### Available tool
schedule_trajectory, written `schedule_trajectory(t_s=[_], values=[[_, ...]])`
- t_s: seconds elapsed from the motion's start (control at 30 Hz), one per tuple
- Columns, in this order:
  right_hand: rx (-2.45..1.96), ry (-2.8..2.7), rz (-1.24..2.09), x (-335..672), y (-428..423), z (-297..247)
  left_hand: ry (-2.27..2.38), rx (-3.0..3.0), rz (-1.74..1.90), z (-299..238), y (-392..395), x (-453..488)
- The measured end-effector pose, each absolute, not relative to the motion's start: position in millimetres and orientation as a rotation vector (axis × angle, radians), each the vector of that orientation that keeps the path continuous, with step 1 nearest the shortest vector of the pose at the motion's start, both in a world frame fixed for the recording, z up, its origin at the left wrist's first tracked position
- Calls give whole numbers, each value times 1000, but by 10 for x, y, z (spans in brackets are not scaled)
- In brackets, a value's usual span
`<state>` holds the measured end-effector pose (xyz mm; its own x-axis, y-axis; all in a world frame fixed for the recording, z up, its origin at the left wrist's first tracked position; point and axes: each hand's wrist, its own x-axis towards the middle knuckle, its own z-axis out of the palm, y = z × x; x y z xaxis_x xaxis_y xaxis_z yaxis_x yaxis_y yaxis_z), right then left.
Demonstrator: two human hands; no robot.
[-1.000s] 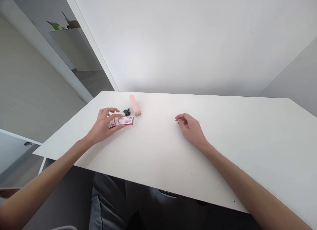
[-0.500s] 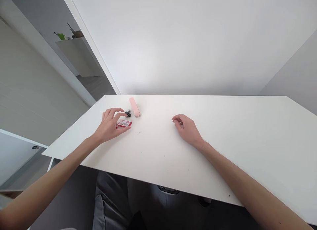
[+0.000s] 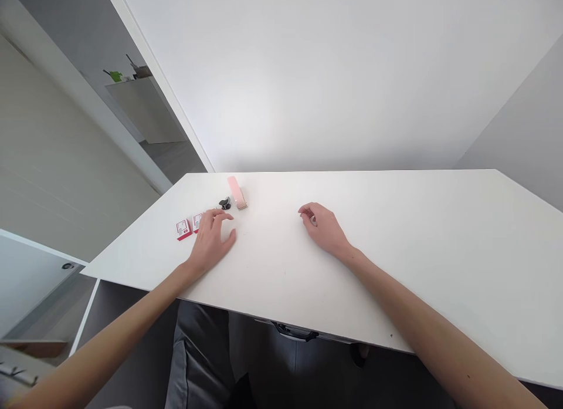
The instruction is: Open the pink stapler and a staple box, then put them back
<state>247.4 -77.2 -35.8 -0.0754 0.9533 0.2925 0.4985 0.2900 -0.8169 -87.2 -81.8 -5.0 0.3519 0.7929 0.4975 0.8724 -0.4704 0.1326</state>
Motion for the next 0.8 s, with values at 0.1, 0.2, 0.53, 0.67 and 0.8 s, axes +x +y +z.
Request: schedule_trajectory(t_s=[0.1, 0.2, 0.53, 0.67, 0.8], values=[[-1321, -1709, 665, 2476, -763, -360, -1551, -2567, -749, -106, -853, -593], [-1314, -1710, 669, 2480, -756, -363, -1619, -2636, -707, -93, -855, -380], [-1309, -1699, 670, 2485, -742, -365, -1578, -2813, -562, -109, -791, -275], [-1309, -1696, 679, 2479, -753, -354, -1561, -2833, -583, -129, -784, -284], [-1305, -1703, 685, 2465, -771, -330, -1552, -2853, -616, -126, -753, -273]])
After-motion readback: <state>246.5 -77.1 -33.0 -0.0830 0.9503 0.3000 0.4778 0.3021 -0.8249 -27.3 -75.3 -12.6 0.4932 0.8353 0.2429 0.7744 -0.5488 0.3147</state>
